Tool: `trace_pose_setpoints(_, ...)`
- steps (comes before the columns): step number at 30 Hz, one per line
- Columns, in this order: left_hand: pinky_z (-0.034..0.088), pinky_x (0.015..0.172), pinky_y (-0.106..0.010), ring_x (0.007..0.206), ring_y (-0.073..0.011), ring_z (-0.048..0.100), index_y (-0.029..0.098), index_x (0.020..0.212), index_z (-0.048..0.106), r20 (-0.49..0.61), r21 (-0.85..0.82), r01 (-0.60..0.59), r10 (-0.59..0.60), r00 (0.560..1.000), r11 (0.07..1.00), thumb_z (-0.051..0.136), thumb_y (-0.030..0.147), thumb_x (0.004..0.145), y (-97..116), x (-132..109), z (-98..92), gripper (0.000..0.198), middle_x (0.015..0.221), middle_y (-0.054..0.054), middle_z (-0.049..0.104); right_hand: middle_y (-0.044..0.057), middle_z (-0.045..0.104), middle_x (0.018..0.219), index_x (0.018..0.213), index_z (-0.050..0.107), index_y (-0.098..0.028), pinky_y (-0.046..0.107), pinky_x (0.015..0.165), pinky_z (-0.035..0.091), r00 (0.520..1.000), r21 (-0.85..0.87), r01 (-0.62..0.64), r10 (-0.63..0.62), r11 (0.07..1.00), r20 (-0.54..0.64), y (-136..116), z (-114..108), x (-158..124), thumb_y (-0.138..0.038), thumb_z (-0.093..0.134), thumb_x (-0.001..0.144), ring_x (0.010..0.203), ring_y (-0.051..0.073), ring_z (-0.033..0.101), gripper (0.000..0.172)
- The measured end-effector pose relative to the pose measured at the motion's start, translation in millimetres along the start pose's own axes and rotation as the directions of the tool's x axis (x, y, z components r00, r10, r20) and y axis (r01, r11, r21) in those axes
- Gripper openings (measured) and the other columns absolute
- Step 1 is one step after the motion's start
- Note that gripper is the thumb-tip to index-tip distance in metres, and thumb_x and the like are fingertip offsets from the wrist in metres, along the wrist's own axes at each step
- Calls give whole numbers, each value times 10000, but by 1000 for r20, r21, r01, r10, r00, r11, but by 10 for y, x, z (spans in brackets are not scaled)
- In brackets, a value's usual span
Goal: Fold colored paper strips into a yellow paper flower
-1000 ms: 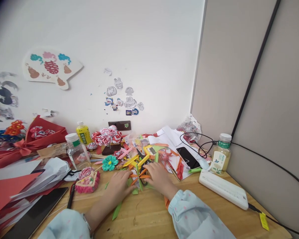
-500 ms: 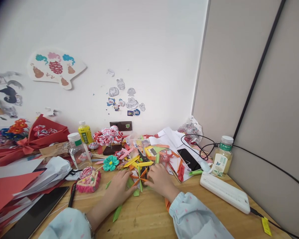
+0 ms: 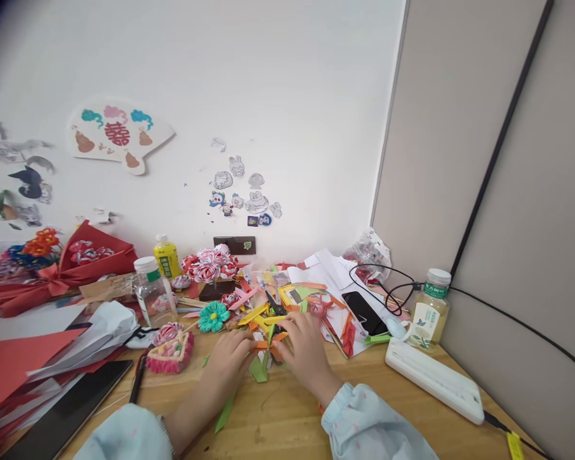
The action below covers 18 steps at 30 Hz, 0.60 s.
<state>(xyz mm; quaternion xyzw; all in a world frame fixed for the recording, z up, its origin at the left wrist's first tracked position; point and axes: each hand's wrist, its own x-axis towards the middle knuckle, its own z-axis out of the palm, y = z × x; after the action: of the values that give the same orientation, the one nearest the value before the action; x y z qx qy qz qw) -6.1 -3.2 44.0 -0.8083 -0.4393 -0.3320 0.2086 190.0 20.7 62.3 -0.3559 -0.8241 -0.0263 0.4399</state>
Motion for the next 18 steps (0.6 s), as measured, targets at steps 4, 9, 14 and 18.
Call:
trace_pose_setpoints(4, 468, 705, -340, 817, -202, 571, 195, 797, 543, 14, -11, -27, 27, 1000, 1000, 453, 129, 851, 37, -8, 31, 124, 877, -56, 632, 42, 609, 871, 959, 560, -206, 367, 733, 445, 989, 146, -141, 133, 979, 67, -6, 143, -37, -153, 613, 769, 831, 229, 547, 204)
trace_pose_setpoints(9, 470, 771, -391, 874, -233, 577, 202, 883, 577, 96, -129, 47, -35, 995, 991, 515, 169, 828, 113, 8, -16, 89, 890, -51, 658, 31, 595, 870, 923, 536, -203, 353, 740, 467, 960, 298, -277, 273, 914, 55, -8, 294, -103, -97, 598, 727, 829, 211, 567, 231)
trace_pose_setpoints(14, 488, 768, -386, 876, -235, 600, 210, 1000, 599, 113, -248, 174, -150, 982, 953, 495, 237, 859, 166, 22, -71, 177, 933, -69, 675, 27, 596, 903, 956, 536, -210, 346, 763, 471, 978, 347, -206, 188, 915, 86, -91, 274, -125, -82, 572, 736, 862, 202, 567, 257)
trace_pose_setpoints(18, 498, 774, -375, 870, -231, 615, 213, 951, 621, 115, -347, 265, -240, 964, 899, 514, 239, 850, 178, 27, -62, 150, 927, -69, 684, 32, 593, 906, 966, 523, -216, 350, 758, 474, 976, 378, -216, 198, 900, 87, -139, 267, -126, -68, 551, 737, 859, 206, 564, 274)
